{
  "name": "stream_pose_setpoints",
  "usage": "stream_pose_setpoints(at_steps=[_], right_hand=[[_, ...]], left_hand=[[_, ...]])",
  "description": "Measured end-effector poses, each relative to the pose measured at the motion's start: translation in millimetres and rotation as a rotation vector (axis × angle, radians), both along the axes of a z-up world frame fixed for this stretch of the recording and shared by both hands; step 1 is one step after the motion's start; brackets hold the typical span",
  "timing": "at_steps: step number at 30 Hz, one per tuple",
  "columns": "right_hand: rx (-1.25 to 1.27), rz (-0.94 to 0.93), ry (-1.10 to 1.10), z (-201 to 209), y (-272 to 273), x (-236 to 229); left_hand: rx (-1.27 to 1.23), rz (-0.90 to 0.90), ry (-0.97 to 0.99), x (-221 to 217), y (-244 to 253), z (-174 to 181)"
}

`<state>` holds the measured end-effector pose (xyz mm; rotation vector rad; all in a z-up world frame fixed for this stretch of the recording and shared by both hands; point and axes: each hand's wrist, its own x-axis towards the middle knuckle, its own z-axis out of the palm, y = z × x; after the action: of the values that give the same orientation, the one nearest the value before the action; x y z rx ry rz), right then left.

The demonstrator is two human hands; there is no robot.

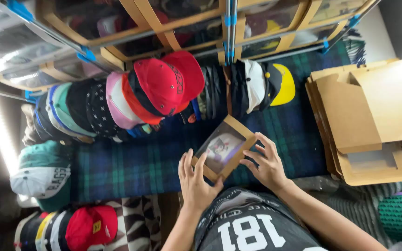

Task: The person takes various baseball caps from a shelf and places them one by one into cardboard display boxes, then returns each boxed hat to the shelving unit.

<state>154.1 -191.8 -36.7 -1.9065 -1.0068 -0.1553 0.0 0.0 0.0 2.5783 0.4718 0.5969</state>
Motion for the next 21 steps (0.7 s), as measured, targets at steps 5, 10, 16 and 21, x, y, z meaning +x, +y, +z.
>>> stream_pose_setpoints(at_steps=[5, 10, 16, 21], right_hand=[[0.082, -0.064, -0.128, -20, 3, -8], [-0.13, -0.162, -0.282, -17, 7, -1], [-0.116, 0.044, 0.407, -20, 4, 3], [-0.147, 0.287, 0.577, -35, -21, 16]], left_hand=[[-0.042, 0.075, 0.016, 21, -14, 9], [-0.08, 0.111, 0.097, 24, -19, 6], [-0.177, 0.135, 0.251, 26, -11, 13], [-0.119, 0.169, 0.489, 43, -13, 33]])
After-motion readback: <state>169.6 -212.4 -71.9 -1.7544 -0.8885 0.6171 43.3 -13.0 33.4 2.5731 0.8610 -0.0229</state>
